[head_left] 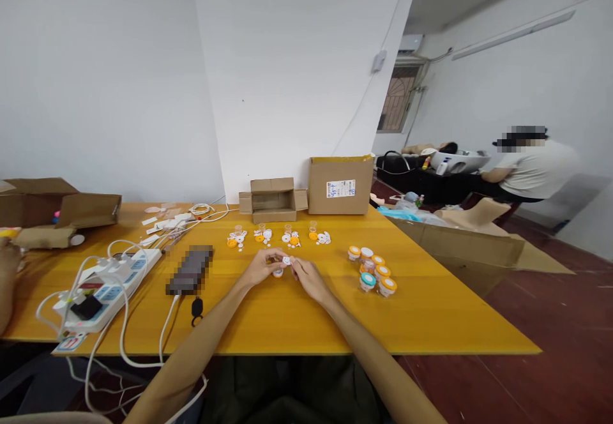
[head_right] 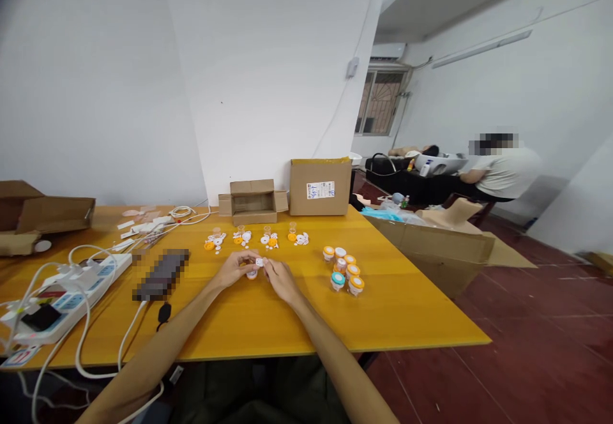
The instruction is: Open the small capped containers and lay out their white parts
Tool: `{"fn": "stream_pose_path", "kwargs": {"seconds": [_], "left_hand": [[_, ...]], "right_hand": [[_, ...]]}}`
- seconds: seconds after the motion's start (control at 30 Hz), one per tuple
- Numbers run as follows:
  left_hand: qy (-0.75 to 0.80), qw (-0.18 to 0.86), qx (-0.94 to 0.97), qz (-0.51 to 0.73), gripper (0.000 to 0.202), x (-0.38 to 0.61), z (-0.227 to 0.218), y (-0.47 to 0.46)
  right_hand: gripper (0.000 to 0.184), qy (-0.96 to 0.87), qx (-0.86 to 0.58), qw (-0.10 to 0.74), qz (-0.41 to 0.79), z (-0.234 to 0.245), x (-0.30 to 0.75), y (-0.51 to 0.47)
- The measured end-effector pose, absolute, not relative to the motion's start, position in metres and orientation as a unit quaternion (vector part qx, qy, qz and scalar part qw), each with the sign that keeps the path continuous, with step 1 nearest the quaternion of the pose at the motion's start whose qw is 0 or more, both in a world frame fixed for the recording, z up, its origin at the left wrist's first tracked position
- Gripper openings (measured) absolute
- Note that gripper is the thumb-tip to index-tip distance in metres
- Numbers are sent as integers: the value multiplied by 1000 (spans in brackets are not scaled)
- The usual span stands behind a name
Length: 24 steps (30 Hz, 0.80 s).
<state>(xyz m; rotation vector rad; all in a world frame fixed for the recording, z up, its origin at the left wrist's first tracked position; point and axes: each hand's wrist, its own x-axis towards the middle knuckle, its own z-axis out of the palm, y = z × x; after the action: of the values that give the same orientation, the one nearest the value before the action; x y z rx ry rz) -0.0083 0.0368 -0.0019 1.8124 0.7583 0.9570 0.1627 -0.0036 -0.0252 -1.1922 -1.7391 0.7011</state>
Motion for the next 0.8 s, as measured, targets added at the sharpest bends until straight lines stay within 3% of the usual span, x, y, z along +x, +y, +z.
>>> {"fn": "stream_pose_path", "kwargs": {"seconds": [0.43,0.6,0.8], "left_hand": [[303,410,771,381,24,-5,-9,32],[317,308,812,382,13,-4,-13,32],[332,152,859,358,15,-6,-11,30]], "right_hand": [[54,-639,-504,496,304,-24,165,1],[53,-626,-505,519,290,-24,166,2],[51,-627,-501,528,279,-28,167,4]]}}
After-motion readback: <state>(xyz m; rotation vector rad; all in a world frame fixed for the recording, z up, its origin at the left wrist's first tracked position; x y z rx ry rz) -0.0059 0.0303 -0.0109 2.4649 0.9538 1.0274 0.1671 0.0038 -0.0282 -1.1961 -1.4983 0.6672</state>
